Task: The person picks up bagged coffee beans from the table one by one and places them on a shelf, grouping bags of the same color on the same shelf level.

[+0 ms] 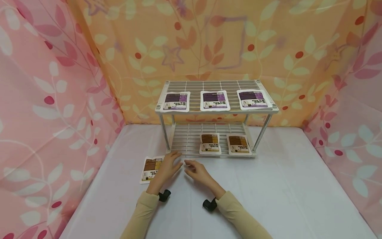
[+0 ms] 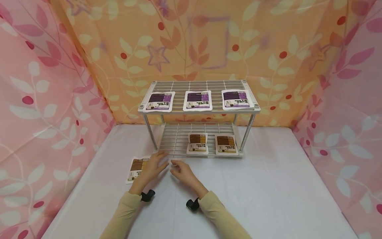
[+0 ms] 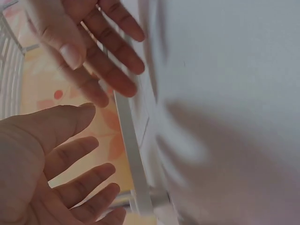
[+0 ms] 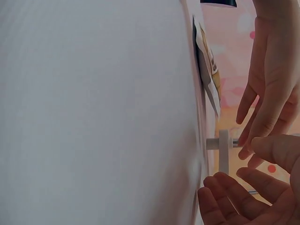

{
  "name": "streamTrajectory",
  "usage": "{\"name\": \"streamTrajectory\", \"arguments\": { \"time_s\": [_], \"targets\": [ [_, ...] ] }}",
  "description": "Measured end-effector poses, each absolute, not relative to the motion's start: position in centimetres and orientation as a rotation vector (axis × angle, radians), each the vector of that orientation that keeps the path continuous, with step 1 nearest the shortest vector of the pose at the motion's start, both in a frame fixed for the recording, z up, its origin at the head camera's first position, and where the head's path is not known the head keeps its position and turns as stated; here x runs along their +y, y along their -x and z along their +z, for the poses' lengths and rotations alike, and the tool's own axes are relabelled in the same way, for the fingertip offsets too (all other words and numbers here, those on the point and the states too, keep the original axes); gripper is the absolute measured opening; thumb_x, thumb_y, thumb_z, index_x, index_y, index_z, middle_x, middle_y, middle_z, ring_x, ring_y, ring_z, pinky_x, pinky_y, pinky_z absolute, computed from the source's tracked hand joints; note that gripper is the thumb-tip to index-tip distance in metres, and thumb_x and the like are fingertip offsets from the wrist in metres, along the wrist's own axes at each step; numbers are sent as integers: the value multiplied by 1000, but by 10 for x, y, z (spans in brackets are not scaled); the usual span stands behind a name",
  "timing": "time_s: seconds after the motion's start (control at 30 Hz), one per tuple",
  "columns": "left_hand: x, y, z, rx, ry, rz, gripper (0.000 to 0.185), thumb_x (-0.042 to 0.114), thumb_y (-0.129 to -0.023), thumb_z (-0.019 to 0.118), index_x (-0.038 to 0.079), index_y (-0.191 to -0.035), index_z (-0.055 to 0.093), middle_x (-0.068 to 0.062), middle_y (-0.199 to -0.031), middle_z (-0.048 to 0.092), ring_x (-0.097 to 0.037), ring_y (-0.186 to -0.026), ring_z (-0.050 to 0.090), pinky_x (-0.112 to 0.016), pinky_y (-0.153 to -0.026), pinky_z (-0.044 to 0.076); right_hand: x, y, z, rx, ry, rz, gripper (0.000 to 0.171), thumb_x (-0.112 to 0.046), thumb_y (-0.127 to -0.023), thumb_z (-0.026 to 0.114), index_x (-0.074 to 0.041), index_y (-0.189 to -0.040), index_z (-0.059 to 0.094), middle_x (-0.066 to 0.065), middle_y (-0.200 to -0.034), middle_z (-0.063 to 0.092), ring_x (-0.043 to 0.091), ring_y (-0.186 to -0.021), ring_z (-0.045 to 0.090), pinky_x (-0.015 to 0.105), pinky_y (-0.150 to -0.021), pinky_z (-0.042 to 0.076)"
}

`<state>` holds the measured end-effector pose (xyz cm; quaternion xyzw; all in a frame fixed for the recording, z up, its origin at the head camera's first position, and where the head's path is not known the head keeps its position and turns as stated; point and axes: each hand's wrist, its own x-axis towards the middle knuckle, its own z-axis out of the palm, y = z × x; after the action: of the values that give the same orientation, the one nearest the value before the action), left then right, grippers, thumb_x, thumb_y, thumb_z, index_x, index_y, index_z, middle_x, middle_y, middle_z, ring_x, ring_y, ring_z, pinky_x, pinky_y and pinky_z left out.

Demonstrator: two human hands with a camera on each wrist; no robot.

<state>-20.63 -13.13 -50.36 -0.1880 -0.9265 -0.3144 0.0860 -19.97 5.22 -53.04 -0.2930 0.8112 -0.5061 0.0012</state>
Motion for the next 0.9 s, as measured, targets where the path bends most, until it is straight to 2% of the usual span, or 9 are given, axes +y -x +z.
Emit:
{"name": "streamTrajectory", "arguments": {
  "time_s": [0.17,0.33,0.53,0.67,0.9],
  "targets": [
    [-145,202,-504,-2752,504,-969,42,14,-85,67,0,-123,57,-27,-131,47,-42,-123,39,-55,-101,35,45,199,-530,2503,890,-1605,41,-10,-91,56,8,-127,49,26,-120,57,35,-101,61,44,-85,51],
    [-158,197,-506,-2756,437,-955,44,16,-85,68,2,-125,56,-24,-131,48,-40,-124,39,-54,-100,37,38,198,-527,2459,868,-1616,41,-11,-91,57,7,-128,49,24,-120,58,34,-102,61,41,-86,51],
    [-168,193,-509,-2642,448,-992,42,10,-82,69,-1,-121,58,-29,-125,50,-46,-118,43,-60,-95,38,31,198,-526,2411,845,-1569,43,-15,-92,55,6,-129,49,22,-123,57,32,-105,60,38,-88,51],
    [-173,191,-513,-2628,431,-959,42,15,-84,68,1,-123,57,-30,-124,50,-47,-115,43,-61,-91,39,24,200,-529,2381,830,-1506,43,-18,-93,55,4,-130,48,19,-125,56,30,-106,59,34,-88,51],
    [-189,190,-513,-2685,308,-1023,46,10,-81,70,-2,-123,56,-33,-128,46,-50,-118,41,-62,-95,37,15,201,-528,2296,795,-1513,44,-22,-95,53,0,-132,48,15,-125,58,27,-111,57,34,-93,48]
  ]
}}
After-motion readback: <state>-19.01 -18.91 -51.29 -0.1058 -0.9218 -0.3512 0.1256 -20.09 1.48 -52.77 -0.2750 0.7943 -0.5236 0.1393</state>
